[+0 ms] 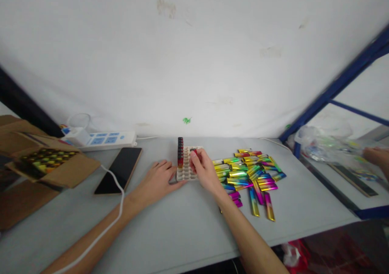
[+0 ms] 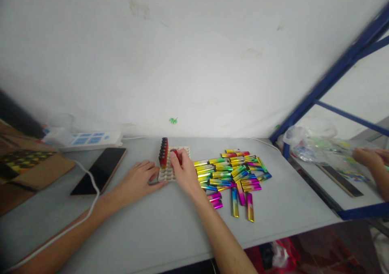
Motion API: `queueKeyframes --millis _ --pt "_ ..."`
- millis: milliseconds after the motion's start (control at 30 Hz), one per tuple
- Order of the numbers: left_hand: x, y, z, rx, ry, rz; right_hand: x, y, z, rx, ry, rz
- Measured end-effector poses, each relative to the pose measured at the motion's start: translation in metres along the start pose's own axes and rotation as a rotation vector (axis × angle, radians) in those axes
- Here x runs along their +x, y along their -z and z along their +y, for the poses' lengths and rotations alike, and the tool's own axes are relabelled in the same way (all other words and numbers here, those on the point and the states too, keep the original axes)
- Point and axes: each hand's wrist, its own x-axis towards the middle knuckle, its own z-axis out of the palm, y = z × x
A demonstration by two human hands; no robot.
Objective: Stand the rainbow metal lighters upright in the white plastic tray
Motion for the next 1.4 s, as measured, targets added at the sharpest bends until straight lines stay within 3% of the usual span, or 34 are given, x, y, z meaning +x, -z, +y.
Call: queueKeyframes --millis 167,533,667,833,1000,1133,1300,1400 --pt "0.0 0.001 -0.001 0.035 -0.014 -0.032 -0.002 0.01 -0.012 -0.228 0.187 0.025" --pt "0.0 -0.006 -0.007 -0.014 -0.015 0.009 -0.005 0.007 0.0 -0.473 0.19 -0.151" --pt "0.001 -0.01 -0.008 0.006 -0.013 0.019 -0.001 0.004 -0.006 -0.682 0.233 -0.236" --pt "0.003 -0.008 -0.007 -0.001 0.014 0.025 -0.001 0.0 -0.017 -0.945 0.22 -0.214" --pt "0.004 -0.008 -0.009 0.021 0.013 0.004 -0.008 0.008 -0.024 -0.889 0.203 -0.229" --pt "0.004 -0.01 -0.012 -0.002 0.008 0.006 -0.015 0.047 -0.024 -0.792 0.22 -0.123" --pt "0.005 -0.011 -0.014 0.003 0.006 -0.02 -0.006 0.155 -0.011 -0.9 0.217 0.034" --pt "0.006 -0.011 -0.013 0.005 0.014 -0.021 0.012 0.214 0.0 -0.988 0.07 -0.057"
